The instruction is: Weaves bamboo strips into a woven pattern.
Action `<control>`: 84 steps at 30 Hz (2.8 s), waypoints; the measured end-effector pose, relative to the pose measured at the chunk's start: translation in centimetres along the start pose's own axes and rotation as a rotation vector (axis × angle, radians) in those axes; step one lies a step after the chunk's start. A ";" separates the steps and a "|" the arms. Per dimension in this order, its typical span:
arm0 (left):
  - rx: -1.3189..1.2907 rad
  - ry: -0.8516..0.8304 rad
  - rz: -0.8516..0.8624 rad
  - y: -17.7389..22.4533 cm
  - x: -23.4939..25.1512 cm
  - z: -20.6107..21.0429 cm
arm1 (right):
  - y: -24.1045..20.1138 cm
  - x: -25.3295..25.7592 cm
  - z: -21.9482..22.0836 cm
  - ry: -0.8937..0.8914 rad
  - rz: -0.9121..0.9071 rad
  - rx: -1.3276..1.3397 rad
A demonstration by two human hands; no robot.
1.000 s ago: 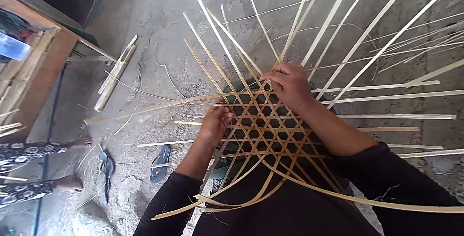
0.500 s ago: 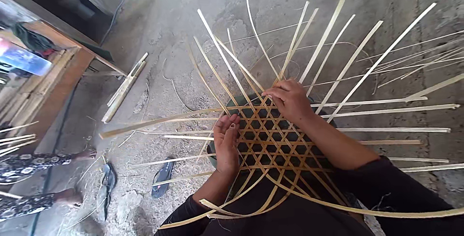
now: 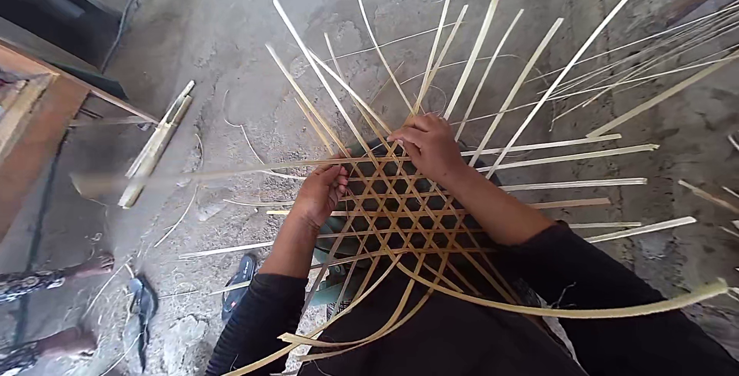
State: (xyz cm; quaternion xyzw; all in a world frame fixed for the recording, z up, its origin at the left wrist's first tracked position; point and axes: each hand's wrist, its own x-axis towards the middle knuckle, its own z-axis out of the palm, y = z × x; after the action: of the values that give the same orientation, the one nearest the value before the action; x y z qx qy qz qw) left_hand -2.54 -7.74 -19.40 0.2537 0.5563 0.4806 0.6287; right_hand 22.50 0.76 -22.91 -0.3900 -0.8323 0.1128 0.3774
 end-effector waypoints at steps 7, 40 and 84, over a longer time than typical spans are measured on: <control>0.103 0.221 0.512 -4.9 -1.4 1.5 | -0.2 0.0 0.2 -0.007 -0.010 0.027; 1.737 -0.216 0.622 9.1 -0.3 7.4 | -13.1 -3.5 -5.6 -0.442 0.928 0.911; 0.835 0.480 0.790 -9.7 -6.2 2.7 | -10.0 -3.2 -0.9 -0.500 0.165 0.048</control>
State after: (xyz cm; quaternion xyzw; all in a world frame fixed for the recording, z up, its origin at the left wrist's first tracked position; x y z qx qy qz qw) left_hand 3.61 -16.59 -24.15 0.5497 0.6872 0.4623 0.1087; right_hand 18.84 -8.40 -19.17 -0.4075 -0.8622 0.2558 0.1585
